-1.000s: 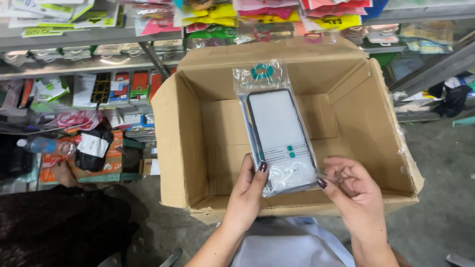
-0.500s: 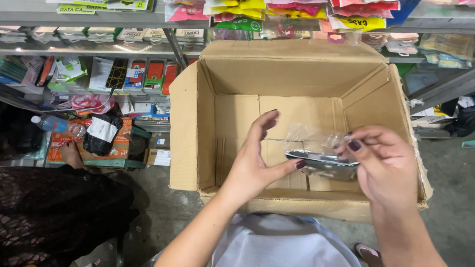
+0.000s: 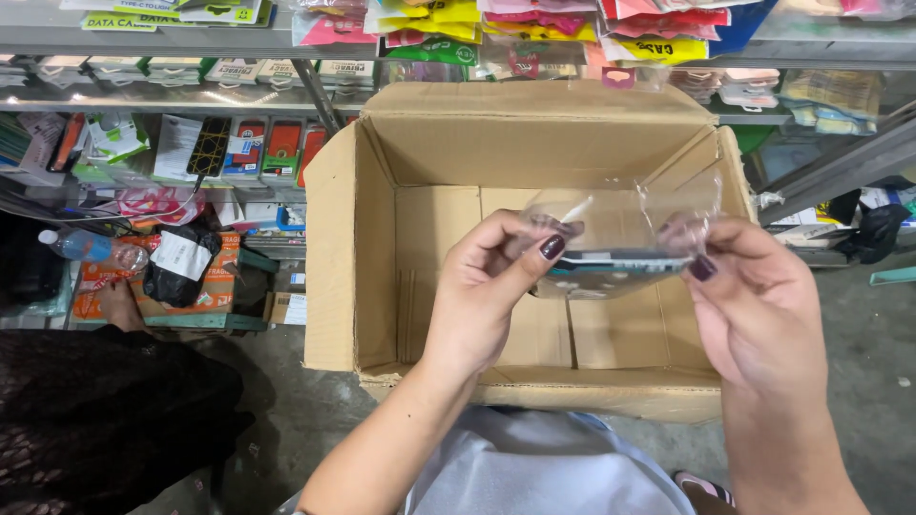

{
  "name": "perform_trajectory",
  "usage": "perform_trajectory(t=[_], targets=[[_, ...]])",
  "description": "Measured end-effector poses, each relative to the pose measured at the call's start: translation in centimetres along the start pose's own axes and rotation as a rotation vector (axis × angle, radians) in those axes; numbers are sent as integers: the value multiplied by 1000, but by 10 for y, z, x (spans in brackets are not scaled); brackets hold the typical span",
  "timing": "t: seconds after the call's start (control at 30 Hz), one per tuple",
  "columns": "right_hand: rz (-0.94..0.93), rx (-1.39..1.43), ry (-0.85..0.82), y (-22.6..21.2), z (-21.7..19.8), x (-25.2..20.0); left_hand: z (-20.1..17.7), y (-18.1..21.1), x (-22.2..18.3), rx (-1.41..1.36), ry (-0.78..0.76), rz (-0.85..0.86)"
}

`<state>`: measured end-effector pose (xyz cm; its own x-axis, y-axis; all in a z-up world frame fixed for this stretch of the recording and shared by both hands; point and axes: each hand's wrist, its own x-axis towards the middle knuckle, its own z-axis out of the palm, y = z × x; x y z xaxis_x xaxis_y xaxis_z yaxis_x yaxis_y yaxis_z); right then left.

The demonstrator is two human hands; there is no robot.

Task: The recorder is picking up various phone cases from a retail shelf and packing them into a cardboard box.

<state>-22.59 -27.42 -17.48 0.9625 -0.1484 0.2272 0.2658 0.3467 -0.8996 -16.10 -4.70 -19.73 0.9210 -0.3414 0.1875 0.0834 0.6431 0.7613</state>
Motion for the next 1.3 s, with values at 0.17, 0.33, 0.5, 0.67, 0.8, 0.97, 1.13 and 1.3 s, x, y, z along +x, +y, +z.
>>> perform_trajectory(t=[0.17, 0.33, 0.5, 0.67, 0.8, 0.97, 1.13, 1.3], targets=[[-60, 119, 30, 15, -18, -5, 5, 11, 0, 187, 7, 83], [-112, 81, 30, 23, -21, -5, 1, 20, 1, 374, 159, 157], [-11, 129, 49, 17, -7, 2, -6, 17, 5, 308, 140, 159], [128, 36, 104, 52, -50, -8, -28, -9, 3, 380, 110, 36], [131, -9, 109, 59, -34, -16, -48, -38, -11, 293, 62, -126], [-34, -50, 161, 66, -27, -38, -48, -42, -22, 748, -16, -55], [-144, -71, 73, 60, -17, -48, -44, -46, -26, 418, -36, -217], [-21, -91, 146, 63, -26, -57, -49, -70, -32, -40, -48, -301]])
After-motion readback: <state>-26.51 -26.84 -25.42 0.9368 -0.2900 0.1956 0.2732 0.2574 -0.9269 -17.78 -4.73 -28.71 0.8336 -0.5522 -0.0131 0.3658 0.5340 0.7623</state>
